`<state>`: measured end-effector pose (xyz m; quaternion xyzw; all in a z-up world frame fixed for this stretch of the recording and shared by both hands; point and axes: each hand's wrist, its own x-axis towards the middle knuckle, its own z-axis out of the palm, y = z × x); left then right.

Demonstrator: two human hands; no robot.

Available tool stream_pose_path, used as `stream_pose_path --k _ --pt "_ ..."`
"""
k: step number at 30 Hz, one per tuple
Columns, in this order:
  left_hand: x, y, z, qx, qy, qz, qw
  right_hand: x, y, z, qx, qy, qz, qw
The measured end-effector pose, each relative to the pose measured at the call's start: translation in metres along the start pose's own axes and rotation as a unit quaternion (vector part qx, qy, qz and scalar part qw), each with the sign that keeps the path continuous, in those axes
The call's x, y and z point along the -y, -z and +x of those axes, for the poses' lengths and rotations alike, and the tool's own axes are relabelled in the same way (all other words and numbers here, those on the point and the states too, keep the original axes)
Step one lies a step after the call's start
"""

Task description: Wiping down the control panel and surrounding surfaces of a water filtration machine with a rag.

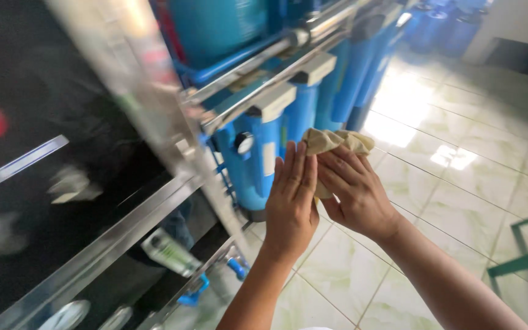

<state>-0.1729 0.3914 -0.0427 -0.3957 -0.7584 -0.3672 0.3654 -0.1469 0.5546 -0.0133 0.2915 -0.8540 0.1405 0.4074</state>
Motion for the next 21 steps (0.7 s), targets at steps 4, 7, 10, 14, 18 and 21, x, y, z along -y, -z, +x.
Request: stream_pose_path --k 4,7,10,14,18,21 --pt "0.008 -0.033 0.025 0.000 -0.009 -0.010 1.000 -0.037 0.001 -0.007 0.009 -0.044 -0.039 0.998" --pt "0.012 -0.054 0.047 0.000 -0.023 -0.033 0.999 -0.059 0.001 -0.008 -0.004 -0.083 -0.051 0.995" --pt "0.013 -0.081 0.072 0.014 -0.029 -0.072 0.997 -0.082 0.006 -0.011 -0.028 -0.119 -0.082 0.989" --pt "0.005 -0.131 0.115 0.055 -0.049 -0.135 0.988 -0.119 0.032 -0.019 -0.050 -0.194 -0.084 0.976" --pt "-0.023 -0.198 0.140 0.100 -0.069 -0.219 0.968 -0.151 0.066 -0.055 -0.082 -0.278 -0.148 0.946" --pt "-0.055 -0.255 0.154 0.105 -0.113 -0.302 0.941 -0.177 0.103 -0.087 -0.106 -0.308 -0.185 0.927"
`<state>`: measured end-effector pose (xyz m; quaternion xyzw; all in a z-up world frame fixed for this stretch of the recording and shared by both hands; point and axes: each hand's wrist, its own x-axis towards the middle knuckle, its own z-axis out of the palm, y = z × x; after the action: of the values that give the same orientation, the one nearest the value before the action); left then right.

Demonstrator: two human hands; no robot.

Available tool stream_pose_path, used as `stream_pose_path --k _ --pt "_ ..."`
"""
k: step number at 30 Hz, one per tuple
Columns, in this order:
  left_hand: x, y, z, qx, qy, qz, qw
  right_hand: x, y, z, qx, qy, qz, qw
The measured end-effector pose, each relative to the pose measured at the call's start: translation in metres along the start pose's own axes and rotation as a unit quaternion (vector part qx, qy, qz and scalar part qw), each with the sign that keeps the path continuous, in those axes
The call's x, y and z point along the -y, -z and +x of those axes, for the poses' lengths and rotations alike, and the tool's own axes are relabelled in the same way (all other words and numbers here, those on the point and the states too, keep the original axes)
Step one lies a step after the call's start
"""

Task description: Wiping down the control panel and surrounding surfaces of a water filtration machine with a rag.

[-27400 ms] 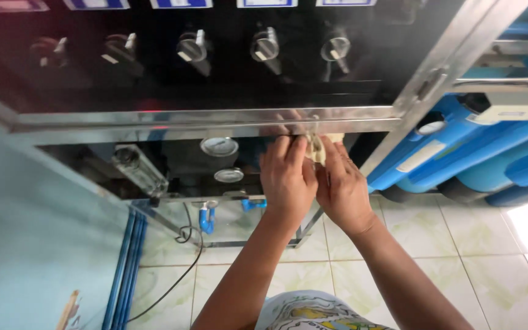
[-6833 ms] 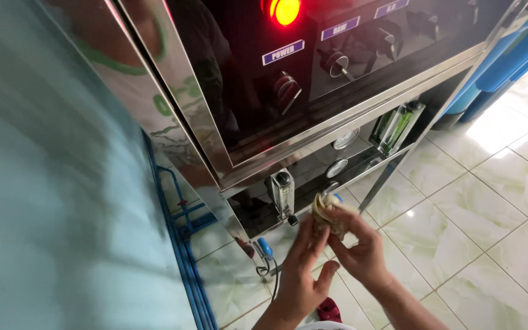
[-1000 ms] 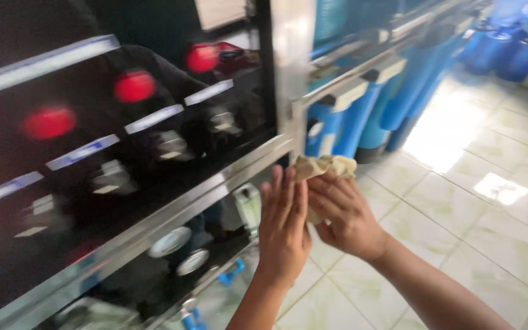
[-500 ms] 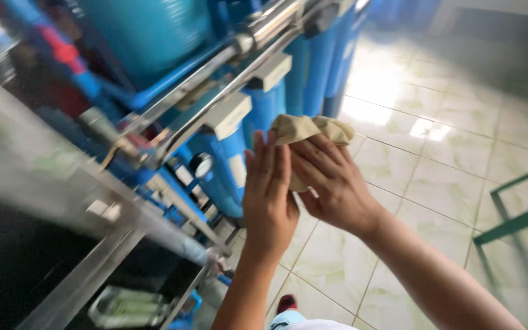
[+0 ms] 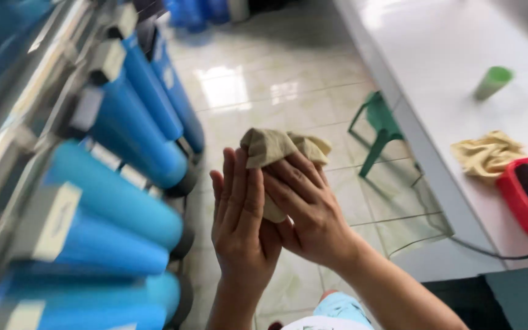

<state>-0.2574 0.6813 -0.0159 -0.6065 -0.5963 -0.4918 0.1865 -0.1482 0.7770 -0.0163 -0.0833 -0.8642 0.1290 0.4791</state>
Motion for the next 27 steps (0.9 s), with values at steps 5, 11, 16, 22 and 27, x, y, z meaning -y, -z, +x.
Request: stream_pose_path --k 5,11,16,22,27 --pt "0.018 -0.116 0.051 0.054 -0.009 -0.084 0.995 -0.106 0.038 -0.002 -0.015 -0.045 -0.077 0.996" --pt "0.042 -0.258 0.120 0.074 -0.018 -0.107 0.991 -0.262 0.082 0.007 0.027 -0.063 -0.139 0.988" --pt "0.092 -0.369 0.157 0.149 -0.011 -0.097 0.984 -0.393 0.095 0.014 0.087 -0.103 -0.162 0.978" --pt "0.165 -0.484 0.219 0.184 -0.022 -0.085 0.979 -0.540 0.084 0.039 0.082 -0.130 -0.168 0.974" --pt "0.241 -0.612 0.292 0.135 -0.039 -0.186 0.973 -0.665 0.101 0.079 0.008 -0.138 -0.262 0.955"
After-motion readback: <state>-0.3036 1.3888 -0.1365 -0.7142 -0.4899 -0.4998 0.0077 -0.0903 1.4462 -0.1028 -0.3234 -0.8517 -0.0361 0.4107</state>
